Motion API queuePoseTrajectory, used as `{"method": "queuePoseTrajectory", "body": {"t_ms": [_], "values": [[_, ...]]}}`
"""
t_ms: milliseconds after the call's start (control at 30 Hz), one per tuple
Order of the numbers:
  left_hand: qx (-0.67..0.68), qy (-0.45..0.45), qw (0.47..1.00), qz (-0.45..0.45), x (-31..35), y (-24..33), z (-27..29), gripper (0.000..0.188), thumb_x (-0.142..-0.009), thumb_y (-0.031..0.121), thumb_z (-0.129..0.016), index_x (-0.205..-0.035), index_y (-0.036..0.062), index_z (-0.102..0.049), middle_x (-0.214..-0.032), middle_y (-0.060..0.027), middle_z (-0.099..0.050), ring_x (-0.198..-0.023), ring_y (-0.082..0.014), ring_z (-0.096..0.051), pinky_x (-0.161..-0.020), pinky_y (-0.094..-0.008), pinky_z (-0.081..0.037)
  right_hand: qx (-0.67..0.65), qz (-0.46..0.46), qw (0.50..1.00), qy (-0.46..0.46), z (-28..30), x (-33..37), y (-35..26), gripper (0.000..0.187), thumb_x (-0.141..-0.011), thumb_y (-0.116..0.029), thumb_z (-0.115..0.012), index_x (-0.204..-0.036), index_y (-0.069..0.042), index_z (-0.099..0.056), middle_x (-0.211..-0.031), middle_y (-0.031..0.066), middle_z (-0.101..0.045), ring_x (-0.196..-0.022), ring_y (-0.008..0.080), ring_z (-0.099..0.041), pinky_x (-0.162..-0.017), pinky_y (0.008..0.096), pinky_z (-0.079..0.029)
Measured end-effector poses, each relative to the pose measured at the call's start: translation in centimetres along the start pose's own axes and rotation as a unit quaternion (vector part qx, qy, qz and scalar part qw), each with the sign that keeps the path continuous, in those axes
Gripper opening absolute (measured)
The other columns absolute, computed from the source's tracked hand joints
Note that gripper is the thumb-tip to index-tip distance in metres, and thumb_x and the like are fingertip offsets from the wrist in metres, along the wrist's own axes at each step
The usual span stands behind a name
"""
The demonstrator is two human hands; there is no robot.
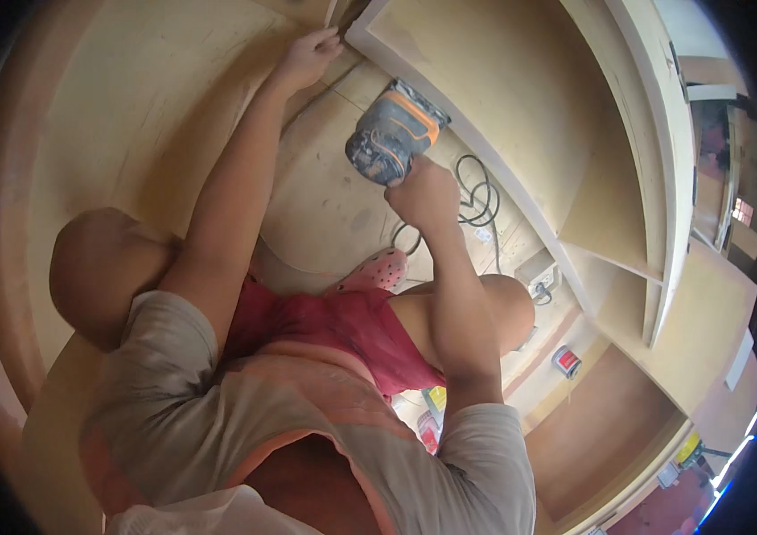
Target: The person uses an electric sander and a sanding block to smooth the inner surfaces of a wooden shelving unit, alternating between the tools and wiping the dust away by hand.
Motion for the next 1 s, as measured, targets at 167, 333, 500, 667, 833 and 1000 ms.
{"method": "queuePoseTrajectory", "body": {"t_ms": [167,333,500,667,833,1000], "values": [[-0.001,0.181,0.972,-0.147,-1.7,2.1,-1.1,0.050,-0.087,0.024,-0.065,-0.126,-0.0037,-0.053,-0.114,-0.0170,-0.065,-0.108,-0.0249,-0.061,-0.095,-0.0307,-0.045,-0.022,-0.014,0.998,-0.060,-0.4,4.2,1.4,0.029,-0.065,-0.020,-0.067,-0.085,0.000,-0.061,-0.077,0.0229,-0.065,-0.078,0.0398,-0.064,-0.072,0.0452,-0.052],[0.228,0.101,0.967,-0.051,-2.6,1.1,-2.1,0.048,-0.084,0.012,-0.071,-0.122,-0.0107,-0.052,-0.107,-0.0154,-0.066,-0.101,-0.0172,-0.062,-0.089,-0.0254,-0.048,-0.046,-0.006,0.995,-0.093,-0.8,6.2,2.0,0.031,-0.065,-0.019,-0.068,-0.088,0.000,-0.060,-0.081,0.0221,-0.065,-0.080,0.0387,-0.064,-0.072,0.0451,-0.051],[0.279,0.141,0.949,-0.033,-2.3,1.8,-2.0,0.041,-0.081,0.006,-0.072,-0.114,-0.0119,-0.055,-0.103,-0.0142,-0.067,-0.096,-0.0165,-0.064,-0.087,-0.0246,-0.049,-0.038,-0.016,0.993,-0.115,-1.6,7.1,3.2,0.030,-0.065,-0.017,-0.067,-0.088,0.000,-0.060,-0.082,0.0215,-0.066,-0.081,0.0387,-0.064,-0.072,0.0452,-0.051],[0.282,0.165,0.945,-0.009,-2.7,2.2,-1.9,0.039,-0.080,0.006,-0.073,-0.112,-0.0117,-0.056,-0.098,-0.0137,-0.068,-0.092,-0.0165,-0.065,-0.087,-0.0256,-0.050,-0.045,-0.016,0.992,-0.119,-2.1,7.2,3.8,0.027,-0.065,-0.016,-0.064,-0.088,-0.001,-0.061,-0.081,0.0214,-0.066,-0.081,0.0389,-0.064,-0.073,0.0451,-0.052],[0.254,0.183,0.948,-0.049,-1.8,1.8,-2.4,0.040,-0.080,0.006,-0.073,-0.113,-0.0093,-0.057,-0.101,-0.0146,-0.068,-0.091,-0.0183,-0.065,-0.086,-0.0274,-0.050,-0.037,-0.001,0.994,-0.106,-1.7,7.0,3.5,0.027,-0.066,-0.016,-0.063,-0.088,-0.001,-0.061,-0.080,0.0214,-0.066,-0.081,0.0386,-0.064,-0.073,0.0451,-0.052],[0.176,0.260,0.949,0.004,4.8,0.5,-1.0,0.051,-0.078,0.010,-0.074,-0.123,-0.0019,-0.052,-0.113,-0.0117,-0.061,-0.102,-0.0201,-0.059,-0.089,-0.0312,-0.047,-0.081,-0.003,0.995,-0.052,-0.5,7.7,3.8,0.030,-0.063,-0.020,-0.066,-0.086,0.000,-0.061,-0.078,0.0226,-0.065,-0.077,0.0387,-0.064,-0.071,0.0447,-0.052]]}}
Point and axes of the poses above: each hand's wrist, its own x-axis away from the middle knuckle, its own z-axis out of the back of the hand, y = z × x, the point moved 7 cm from there along -x, towards the middle knuckle
